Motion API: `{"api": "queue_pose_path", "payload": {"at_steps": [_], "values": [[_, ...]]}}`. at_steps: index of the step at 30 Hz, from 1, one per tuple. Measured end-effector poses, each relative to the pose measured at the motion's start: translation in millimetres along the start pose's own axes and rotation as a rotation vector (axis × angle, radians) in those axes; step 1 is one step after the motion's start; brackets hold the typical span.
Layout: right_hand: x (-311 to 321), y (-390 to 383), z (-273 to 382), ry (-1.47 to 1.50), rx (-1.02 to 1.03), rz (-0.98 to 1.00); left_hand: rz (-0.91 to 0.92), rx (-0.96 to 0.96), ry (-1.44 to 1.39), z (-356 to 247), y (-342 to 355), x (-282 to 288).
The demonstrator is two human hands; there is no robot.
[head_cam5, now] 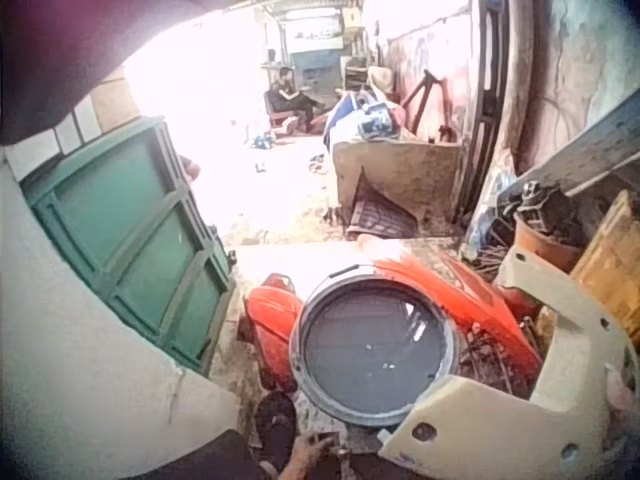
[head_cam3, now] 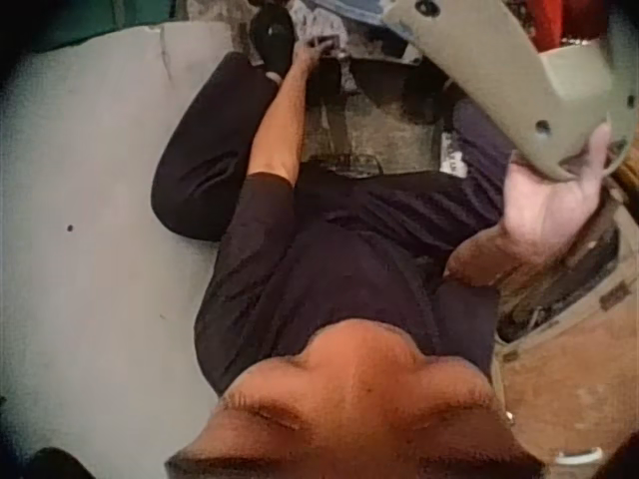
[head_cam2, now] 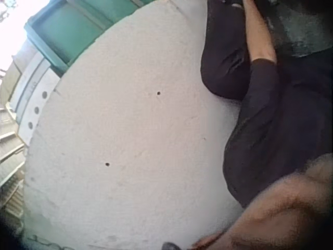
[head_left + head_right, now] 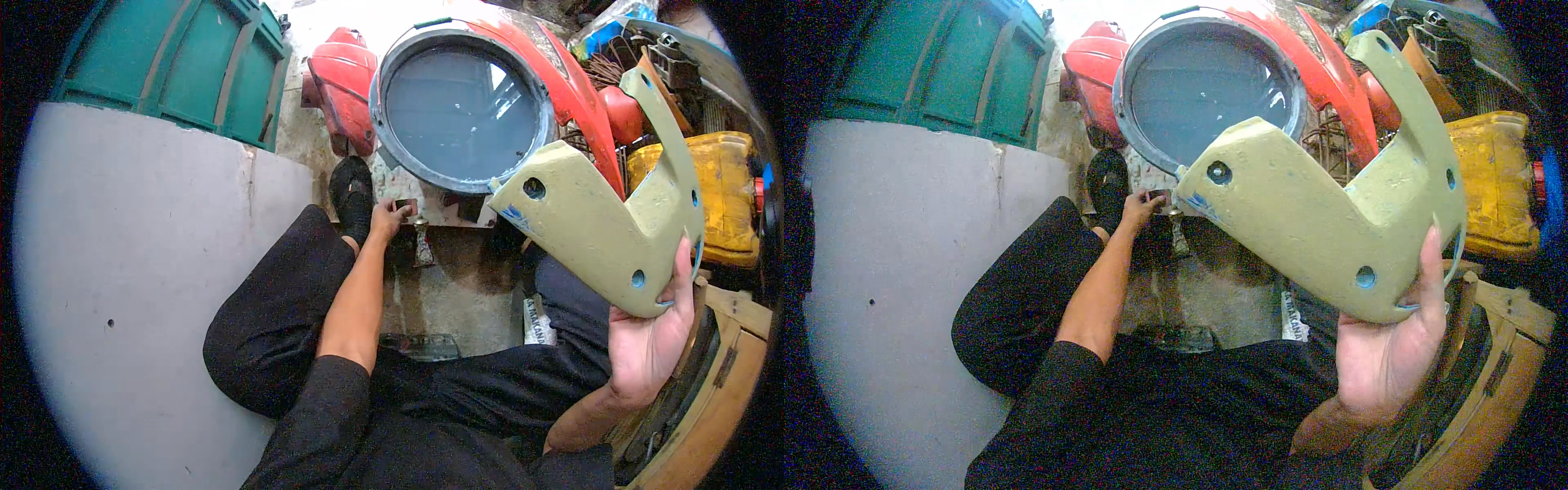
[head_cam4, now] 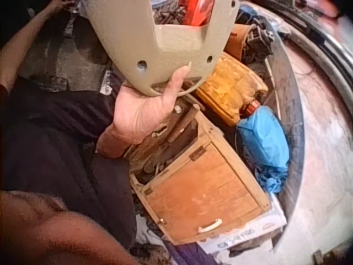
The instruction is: The person sands the surface of a plastic motorcycle fairing component by hand using a small piece of sandpaper, dipping the sandpaper into a bucket of water between strokes.
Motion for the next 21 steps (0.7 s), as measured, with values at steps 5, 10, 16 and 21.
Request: {"api": "queue_pose_path", "payload": {"at_steps": [5, 10, 16, 21], "values": [[-3.3, -1.5, -0.8, -0.021, 0.0, 0.0, 0.011, 0.027, -0.173, 15.1, -0.2, -5.2], [-3.1, -0.8, -1.5, -0.034, -0.005, 0.042, 0.006, 0.007, -0.116, 8.7, -1.5, -8.7], [-1.8, -0.8, -1.5, -0.036, 0.007, -0.061, -0.009, -0.045, -0.111, 14.3, -1.4, -7.2], [-1.9, -0.7, -1.1, -0.017, -0.01, -0.013, 0.0, -0.023, -0.041, 22.5, 2.2, -9.2]]}}
Point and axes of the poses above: each hand's wrist, its own y-axis towards the middle knuckle, its own x-axis out of the back of the hand, z = x × y, the point moved 3 cm from there along y, towards the middle knuckle, and after that the axes turned 3 degrees about -x, right-handed, at the moved point
